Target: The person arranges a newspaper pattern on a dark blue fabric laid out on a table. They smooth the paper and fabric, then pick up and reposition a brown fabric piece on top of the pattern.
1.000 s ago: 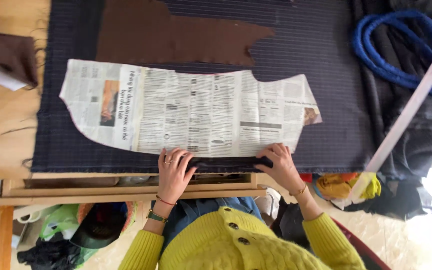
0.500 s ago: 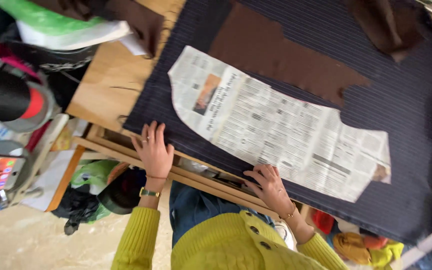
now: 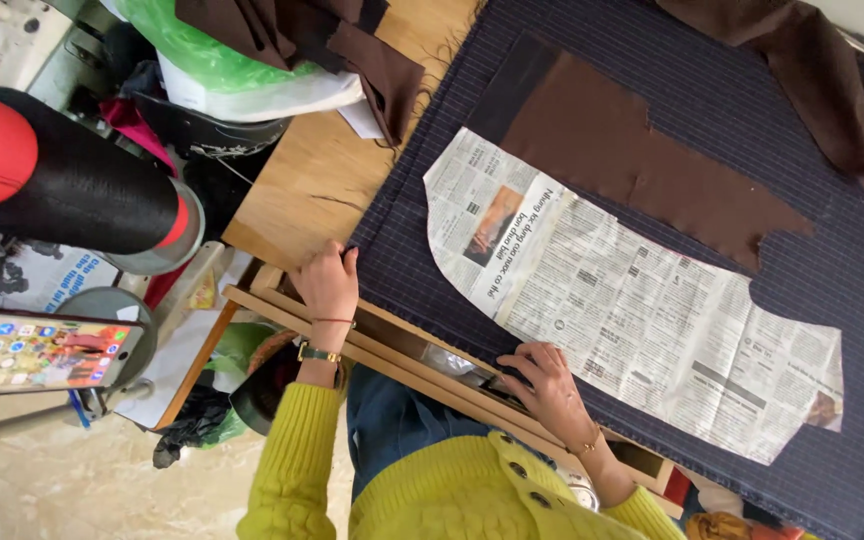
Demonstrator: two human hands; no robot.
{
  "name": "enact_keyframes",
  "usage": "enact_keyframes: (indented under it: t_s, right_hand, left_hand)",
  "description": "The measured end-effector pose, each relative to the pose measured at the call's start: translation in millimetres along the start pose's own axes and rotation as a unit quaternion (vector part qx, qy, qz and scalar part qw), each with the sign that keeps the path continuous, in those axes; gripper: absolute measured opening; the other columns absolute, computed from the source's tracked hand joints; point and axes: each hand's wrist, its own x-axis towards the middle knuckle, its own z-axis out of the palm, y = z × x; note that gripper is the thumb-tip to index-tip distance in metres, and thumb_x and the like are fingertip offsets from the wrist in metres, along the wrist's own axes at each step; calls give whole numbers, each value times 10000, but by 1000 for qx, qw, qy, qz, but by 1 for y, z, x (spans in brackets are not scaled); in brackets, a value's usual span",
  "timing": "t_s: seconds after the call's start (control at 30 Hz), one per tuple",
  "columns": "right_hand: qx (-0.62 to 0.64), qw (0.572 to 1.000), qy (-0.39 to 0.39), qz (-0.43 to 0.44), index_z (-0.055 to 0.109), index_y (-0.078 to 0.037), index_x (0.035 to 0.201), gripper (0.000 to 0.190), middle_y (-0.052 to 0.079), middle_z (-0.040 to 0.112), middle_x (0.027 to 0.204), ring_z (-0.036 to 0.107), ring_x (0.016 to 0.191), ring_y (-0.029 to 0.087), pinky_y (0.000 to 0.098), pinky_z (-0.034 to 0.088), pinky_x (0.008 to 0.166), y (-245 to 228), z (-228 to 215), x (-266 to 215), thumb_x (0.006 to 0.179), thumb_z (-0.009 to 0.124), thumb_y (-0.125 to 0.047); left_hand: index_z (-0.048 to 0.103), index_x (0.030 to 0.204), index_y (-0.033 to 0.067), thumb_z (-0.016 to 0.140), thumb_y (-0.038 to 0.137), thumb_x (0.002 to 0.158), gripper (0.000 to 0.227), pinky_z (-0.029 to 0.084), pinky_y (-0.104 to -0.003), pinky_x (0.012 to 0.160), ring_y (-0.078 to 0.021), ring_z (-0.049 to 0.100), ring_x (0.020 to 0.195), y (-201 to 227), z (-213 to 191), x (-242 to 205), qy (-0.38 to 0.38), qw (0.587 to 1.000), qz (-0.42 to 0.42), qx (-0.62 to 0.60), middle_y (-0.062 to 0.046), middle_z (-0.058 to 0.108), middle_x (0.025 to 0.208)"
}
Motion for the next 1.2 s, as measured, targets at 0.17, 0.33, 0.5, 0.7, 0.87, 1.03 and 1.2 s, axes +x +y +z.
enact_keyframes:
  t_s: [0.17, 0.33, 0.5, 0.7, 0.87, 1.03, 1.2]
  right_hand:
    - [2, 1000, -31, 3, 715, -137, 1164, 252, 74, 598, 1080, 587, 1014, 239, 406, 463, 932, -19, -3, 12, 940, 723, -251]
    - [19, 999, -37, -7, 700, -127, 1173, 238, 74, 592, 1088, 583, 1009, 236, 411, 472, 924, -27, 2, 24, 958, 704, -228]
    - [56, 996, -63, -6, 695, -109, 1217, 276, 89, 622, 1159, 592, 1102, 256, 417, 475, 936, -37, 5, 42, 995, 649, -267]
    - [68, 997, -25, -1, 679, -104, 1262, 319, 115, 591, 1250, 583, 1165, 269, 432, 463, 1025, -48, 4, 59, 992, 656, -273]
    - [21, 998, -10, 51, 648, -187, 1325, 386, 97, 586, 1236, 583, 1195, 328, 429, 469, 976, -29, 16, 56, 973, 682, -342]
    - [116, 991, -28, 54, 686, -170, 1290, 318, 98, 614, 1248, 586, 1218, 327, 411, 489, 995, -31, 17, 63, 991, 663, -276]
    - [285, 952, -68, 85, 702, -130, 1291, 311, 142, 636, 1314, 577, 1283, 359, 492, 454, 1043, -42, 21, 68, 1000, 651, -226]
  left_hand:
    - [646, 865, 183, 683, 394, 1005, 256, 432, -463, 773, -259, 644, 750, 2, -39, 6, -40, 998, 4, -49, 3, 642, 683]
    - [658, 1046, 176, 699, 165, 946, 108, 484, -436, 914, -211, 634, 978, 43, -83, 26, -18, 997, 42, -57, -8, 677, 997]
    - [542, 1462, 151, 562, 387, 1042, 482, 321, -584, 1179, -277, 394, 1488, 68, -47, 24, -61, 929, 317, -180, -49, 444, 1607]
    - [490, 1507, 195, 432, 363, 1080, 462, 100, -655, 1245, -326, 286, 1534, 44, -53, 43, -79, 964, 220, -125, -86, 347, 1660]
    - [556, 1467, 225, 547, 281, 1023, 447, 288, -646, 1140, -351, 466, 1439, 24, -33, 47, 35, 977, 206, -33, -106, 516, 1576]
    - [607, 1356, 171, 585, 326, 1031, 360, 425, -570, 1075, -361, 546, 1335, 24, -46, 18, -5, 986, 130, -104, -142, 583, 1437]
    - [555, 1301, 274, 610, 688, 919, 567, 402, -441, 918, -221, 549, 1129, 10, -28, -35, -21, 998, 47, -35, 17, 556, 1196]
